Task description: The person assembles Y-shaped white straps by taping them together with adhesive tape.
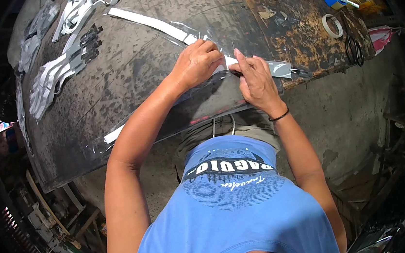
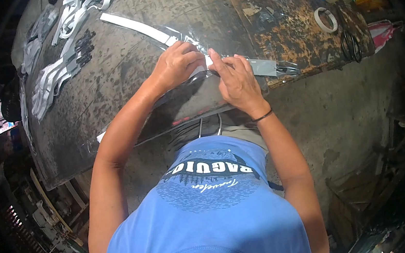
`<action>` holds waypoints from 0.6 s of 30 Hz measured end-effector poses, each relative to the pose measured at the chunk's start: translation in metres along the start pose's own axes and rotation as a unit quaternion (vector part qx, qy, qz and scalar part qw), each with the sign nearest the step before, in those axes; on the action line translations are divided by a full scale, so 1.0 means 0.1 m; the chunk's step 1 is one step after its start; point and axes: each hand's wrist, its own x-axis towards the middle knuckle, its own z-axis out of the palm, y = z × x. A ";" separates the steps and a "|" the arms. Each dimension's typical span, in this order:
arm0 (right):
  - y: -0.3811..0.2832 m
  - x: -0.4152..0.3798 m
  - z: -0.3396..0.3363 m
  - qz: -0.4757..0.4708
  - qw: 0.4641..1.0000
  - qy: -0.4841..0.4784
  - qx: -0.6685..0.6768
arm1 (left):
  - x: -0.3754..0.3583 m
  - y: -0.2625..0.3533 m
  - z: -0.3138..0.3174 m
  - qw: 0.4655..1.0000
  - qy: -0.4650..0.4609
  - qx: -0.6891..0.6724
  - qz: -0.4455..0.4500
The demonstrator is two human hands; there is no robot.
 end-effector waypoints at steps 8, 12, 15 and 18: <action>0.02 -0.01 0.01 -0.002 1.000 -0.007 -0.007 | 0.08 -0.01 -0.06 0.998 -0.049 -0.023 -0.032; 0.01 -0.01 0.01 -0.003 1.000 -0.006 -0.006 | 0.08 -0.05 -0.01 0.999 -0.037 -0.008 -0.017; 0.01 -0.01 0.01 -0.004 1.000 -0.005 -0.006 | 0.07 -0.05 0.05 0.999 -0.004 0.035 0.016; 0.01 -0.01 0.01 -0.005 1.000 -0.004 -0.009 | 0.04 -0.06 0.08 0.996 0.023 0.071 0.048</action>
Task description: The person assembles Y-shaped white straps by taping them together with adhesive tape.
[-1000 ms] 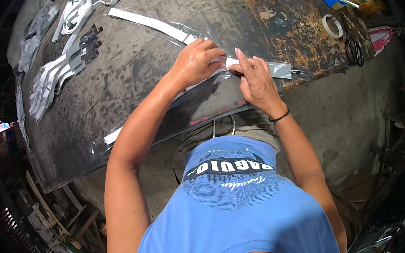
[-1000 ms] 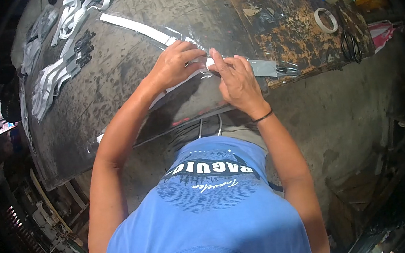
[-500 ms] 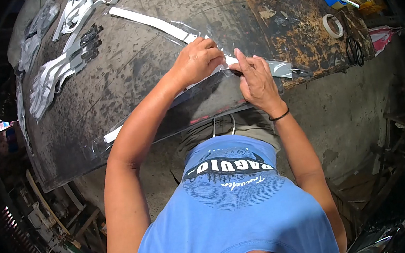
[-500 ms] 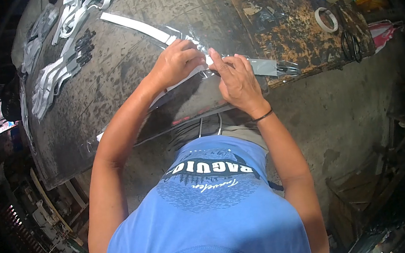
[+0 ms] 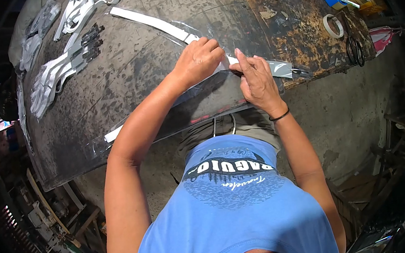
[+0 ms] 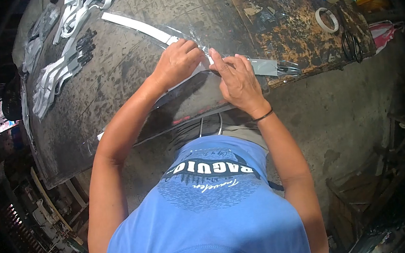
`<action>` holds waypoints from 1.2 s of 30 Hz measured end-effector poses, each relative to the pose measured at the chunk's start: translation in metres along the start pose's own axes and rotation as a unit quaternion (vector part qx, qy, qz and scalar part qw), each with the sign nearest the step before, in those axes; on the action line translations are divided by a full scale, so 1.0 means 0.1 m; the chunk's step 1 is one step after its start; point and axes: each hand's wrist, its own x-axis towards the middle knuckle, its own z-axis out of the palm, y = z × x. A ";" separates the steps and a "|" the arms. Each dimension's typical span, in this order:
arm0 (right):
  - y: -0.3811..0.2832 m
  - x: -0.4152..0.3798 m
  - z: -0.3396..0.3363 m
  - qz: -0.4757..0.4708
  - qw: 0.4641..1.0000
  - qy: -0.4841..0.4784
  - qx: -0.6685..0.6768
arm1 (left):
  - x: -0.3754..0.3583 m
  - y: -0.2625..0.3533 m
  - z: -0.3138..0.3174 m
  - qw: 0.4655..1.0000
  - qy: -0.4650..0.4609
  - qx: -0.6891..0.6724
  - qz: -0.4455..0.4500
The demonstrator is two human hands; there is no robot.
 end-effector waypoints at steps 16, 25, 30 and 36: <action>0.01 -0.01 0.01 0.002 1.000 0.006 0.005 | -0.02 0.07 -0.02 0.999 0.028 0.008 0.022; -0.01 -0.01 0.00 0.007 1.000 0.009 0.007 | -0.02 0.20 -0.04 0.994 0.017 0.087 0.064; -0.01 0.00 0.00 0.004 1.000 0.013 0.006 | -0.05 0.22 -0.01 0.994 0.013 0.092 0.058; 0.00 -0.01 0.01 0.006 1.000 0.009 0.005 | -0.12 0.29 0.04 0.998 0.030 0.058 0.017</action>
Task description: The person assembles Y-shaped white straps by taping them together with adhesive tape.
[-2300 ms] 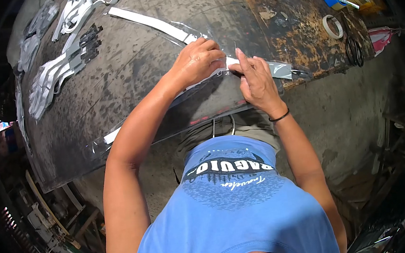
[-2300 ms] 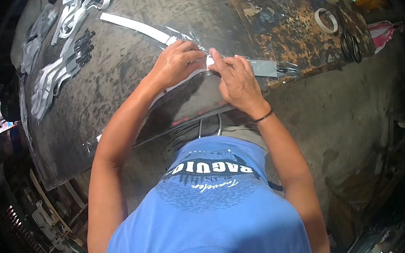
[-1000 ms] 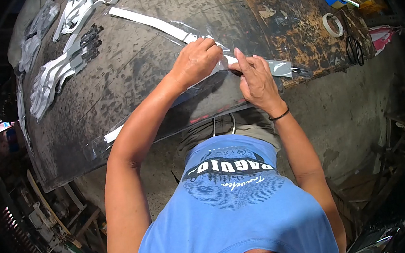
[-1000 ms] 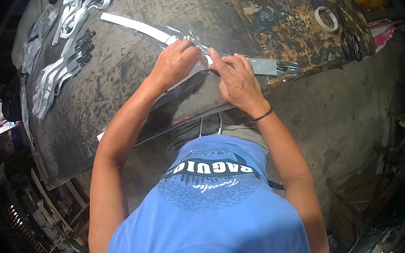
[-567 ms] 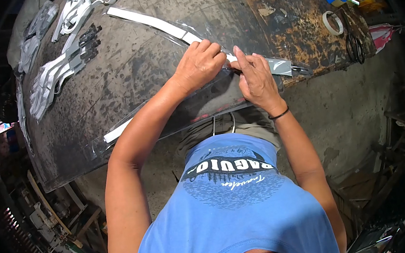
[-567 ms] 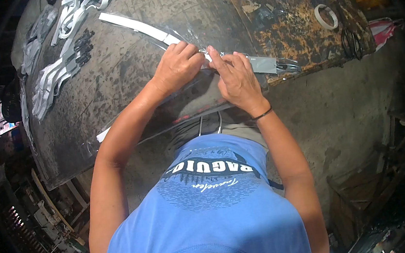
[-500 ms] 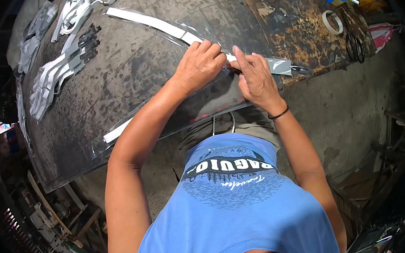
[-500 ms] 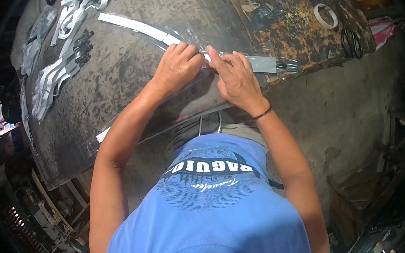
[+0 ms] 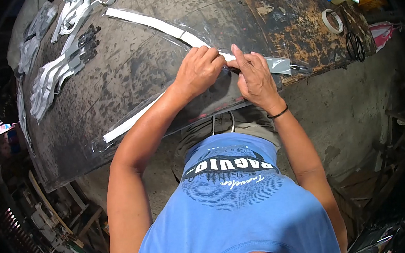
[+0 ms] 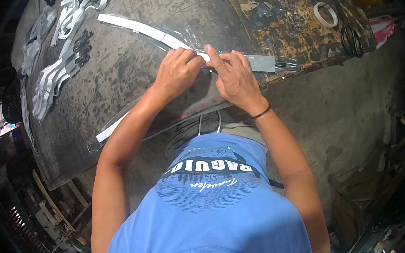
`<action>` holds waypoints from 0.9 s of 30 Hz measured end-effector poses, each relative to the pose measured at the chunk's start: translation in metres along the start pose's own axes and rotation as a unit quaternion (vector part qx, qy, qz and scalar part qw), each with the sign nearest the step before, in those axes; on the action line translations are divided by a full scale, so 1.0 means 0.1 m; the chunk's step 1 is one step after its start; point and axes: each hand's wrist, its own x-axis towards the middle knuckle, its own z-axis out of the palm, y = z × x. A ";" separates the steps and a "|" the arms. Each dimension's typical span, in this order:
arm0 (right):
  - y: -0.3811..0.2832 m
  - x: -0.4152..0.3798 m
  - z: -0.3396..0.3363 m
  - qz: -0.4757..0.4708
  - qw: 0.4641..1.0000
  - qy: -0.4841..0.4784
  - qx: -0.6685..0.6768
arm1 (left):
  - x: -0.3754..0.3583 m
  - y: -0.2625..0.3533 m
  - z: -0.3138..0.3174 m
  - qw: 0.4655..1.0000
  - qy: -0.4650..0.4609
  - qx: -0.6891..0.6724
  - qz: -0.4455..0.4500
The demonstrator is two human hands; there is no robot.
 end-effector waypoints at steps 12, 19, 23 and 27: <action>0.09 0.38 -0.12 0.031 0.991 0.033 0.125 | -0.21 0.19 -0.09 0.997 -0.022 -0.005 -0.078; 0.16 0.33 0.03 -0.015 0.999 -0.029 0.038 | -0.26 0.18 -0.05 0.997 -0.008 0.008 -0.079; 0.12 0.33 -0.03 0.011 0.998 -0.029 0.062 | -0.26 0.18 -0.05 0.997 -0.005 0.009 -0.081; 0.26 0.45 -0.17 0.173 0.957 -0.090 0.212 | -0.25 0.18 -0.07 0.997 -0.002 0.005 -0.083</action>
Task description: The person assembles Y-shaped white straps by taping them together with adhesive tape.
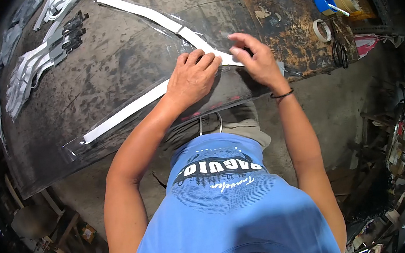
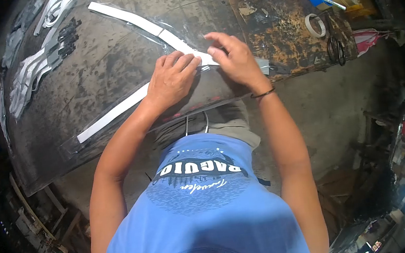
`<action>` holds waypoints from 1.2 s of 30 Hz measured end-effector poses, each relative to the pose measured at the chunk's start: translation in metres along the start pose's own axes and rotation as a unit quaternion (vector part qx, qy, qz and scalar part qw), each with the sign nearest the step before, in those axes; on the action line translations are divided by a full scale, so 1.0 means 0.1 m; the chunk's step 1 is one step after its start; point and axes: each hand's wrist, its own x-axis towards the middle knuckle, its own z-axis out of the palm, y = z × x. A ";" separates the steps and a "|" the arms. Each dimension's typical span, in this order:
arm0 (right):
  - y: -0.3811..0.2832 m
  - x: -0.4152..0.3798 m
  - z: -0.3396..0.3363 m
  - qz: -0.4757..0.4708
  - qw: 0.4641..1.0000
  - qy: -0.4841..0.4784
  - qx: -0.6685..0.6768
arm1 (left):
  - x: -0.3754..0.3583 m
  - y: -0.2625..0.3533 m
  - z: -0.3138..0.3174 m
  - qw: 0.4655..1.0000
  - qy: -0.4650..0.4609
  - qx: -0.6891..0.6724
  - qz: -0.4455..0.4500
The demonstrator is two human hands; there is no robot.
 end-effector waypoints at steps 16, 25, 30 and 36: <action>-0.23 0.60 -0.31 0.119 0.937 -0.327 -0.031 | -0.02 0.01 -0.01 0.999 -0.020 -0.019 -0.021; -0.17 0.37 -0.28 0.148 0.958 -0.247 -0.002 | -0.02 0.01 -0.01 0.999 -0.027 -0.024 -0.031; -0.15 0.39 -0.22 0.148 0.961 -0.234 -0.009 | -0.03 0.00 0.00 0.999 -0.034 -0.022 -0.034; -0.09 0.40 -0.17 0.124 0.967 -0.217 -0.046 | -0.04 0.00 0.00 0.999 -0.031 -0.024 -0.031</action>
